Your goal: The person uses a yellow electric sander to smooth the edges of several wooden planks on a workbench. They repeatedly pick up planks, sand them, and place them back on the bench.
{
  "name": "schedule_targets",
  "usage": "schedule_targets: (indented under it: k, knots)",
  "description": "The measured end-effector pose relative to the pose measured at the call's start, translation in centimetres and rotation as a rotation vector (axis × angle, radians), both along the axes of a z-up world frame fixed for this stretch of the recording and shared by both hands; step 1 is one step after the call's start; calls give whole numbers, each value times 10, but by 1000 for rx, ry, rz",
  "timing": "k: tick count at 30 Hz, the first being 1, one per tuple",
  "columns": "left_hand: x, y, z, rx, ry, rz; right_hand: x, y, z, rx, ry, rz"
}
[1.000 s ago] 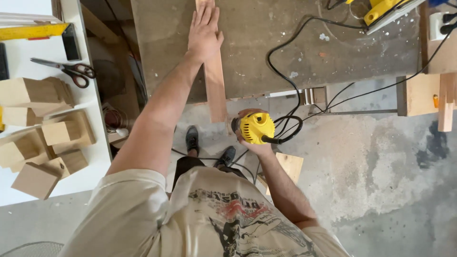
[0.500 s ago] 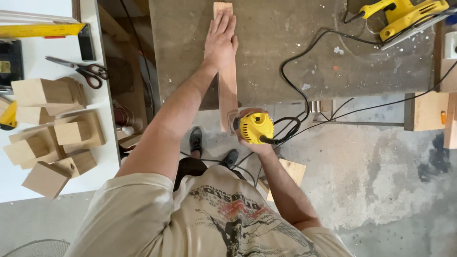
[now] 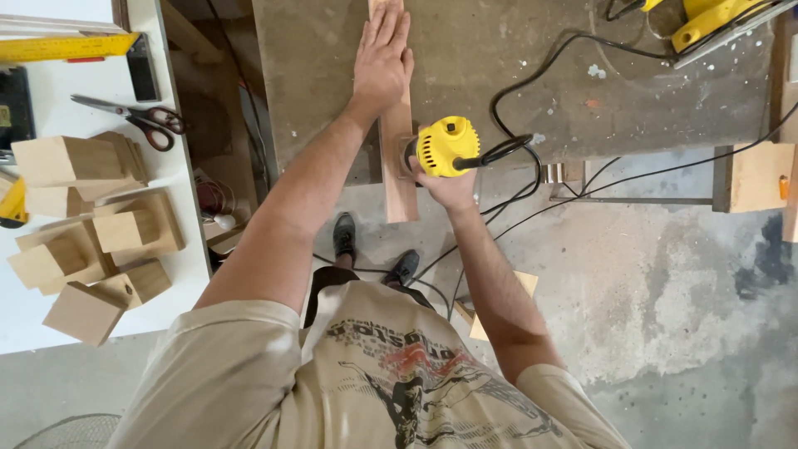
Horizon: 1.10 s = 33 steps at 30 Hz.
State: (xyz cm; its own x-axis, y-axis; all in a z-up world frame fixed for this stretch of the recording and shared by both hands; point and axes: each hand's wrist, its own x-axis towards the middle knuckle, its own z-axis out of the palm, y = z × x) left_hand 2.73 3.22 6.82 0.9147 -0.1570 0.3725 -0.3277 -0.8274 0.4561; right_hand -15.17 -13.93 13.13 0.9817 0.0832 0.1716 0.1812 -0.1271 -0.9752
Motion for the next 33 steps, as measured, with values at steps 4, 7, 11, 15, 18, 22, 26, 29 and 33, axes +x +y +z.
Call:
schedule_targets:
  k: [4, 7, 11, 15, 18, 22, 26, 29, 33]
  knots:
    - [10, -3, -12, 41, 112, 29, -32, -8, 27, -25, 53, 164]
    - [1, -2, -1, 8, 103, 20, -65, -8, 42, 15, 25, 165]
    - [-1, -1, 11, -8, 108, -10, -108, -12, 61, 87, -44, 162]
    - [10, 4, 7, 51, 91, -44, -140, -17, 81, 140, -97, 155]
    - [9, 13, 0, -121, 297, -102, -150, -24, 91, 195, -146, 164]
    - [-2, 40, -17, -567, 180, -95, -151, -43, 95, 96, -186, 39]
    - [-13, 73, -21, -716, 127, -83, -154, -56, 91, 115, -152, 6]
    - [-2, 111, -72, -1001, 107, -377, -157, -56, 97, 130, -147, -4]
    - [-55, 105, 44, -514, 213, 99, -157, -59, 93, 123, -152, 39]
